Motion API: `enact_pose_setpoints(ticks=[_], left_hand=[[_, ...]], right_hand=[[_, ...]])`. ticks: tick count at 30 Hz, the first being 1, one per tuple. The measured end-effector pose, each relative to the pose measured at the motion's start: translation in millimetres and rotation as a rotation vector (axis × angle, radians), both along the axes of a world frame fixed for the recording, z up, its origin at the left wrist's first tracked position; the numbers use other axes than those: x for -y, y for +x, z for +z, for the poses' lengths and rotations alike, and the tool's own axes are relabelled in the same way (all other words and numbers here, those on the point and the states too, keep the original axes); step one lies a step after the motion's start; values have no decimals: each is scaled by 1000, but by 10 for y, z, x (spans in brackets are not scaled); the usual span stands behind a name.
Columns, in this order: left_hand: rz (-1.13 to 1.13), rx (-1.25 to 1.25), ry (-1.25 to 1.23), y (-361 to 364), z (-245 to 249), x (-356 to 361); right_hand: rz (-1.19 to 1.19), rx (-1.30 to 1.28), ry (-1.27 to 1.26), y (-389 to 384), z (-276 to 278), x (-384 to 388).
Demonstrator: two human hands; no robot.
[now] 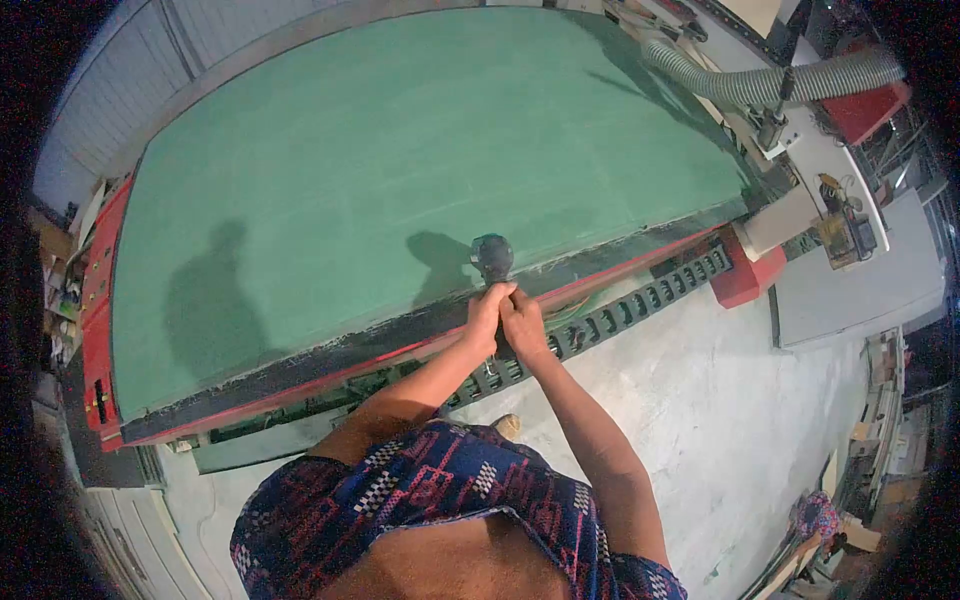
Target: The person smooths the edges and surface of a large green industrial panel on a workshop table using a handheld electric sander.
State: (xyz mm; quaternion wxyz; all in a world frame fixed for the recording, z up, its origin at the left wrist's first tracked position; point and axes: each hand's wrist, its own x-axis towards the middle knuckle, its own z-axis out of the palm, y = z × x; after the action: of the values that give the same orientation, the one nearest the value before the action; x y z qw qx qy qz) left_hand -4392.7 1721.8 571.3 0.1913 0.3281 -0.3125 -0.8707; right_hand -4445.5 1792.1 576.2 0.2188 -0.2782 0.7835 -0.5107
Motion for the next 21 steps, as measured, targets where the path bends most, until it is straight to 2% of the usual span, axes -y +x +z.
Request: enact_pose_setpoints(ticks=[6, 17, 21], left_hand=[[42, -29, 43, 186, -51, 90], [30, 19, 56, 273, -86, 147], [25, 24, 81, 293, -14, 164]], right_hand=[[11, 73, -74, 148, -255, 101], [25, 130, -14, 213, -293, 122], [40, 87, 5, 263, -114, 155]])
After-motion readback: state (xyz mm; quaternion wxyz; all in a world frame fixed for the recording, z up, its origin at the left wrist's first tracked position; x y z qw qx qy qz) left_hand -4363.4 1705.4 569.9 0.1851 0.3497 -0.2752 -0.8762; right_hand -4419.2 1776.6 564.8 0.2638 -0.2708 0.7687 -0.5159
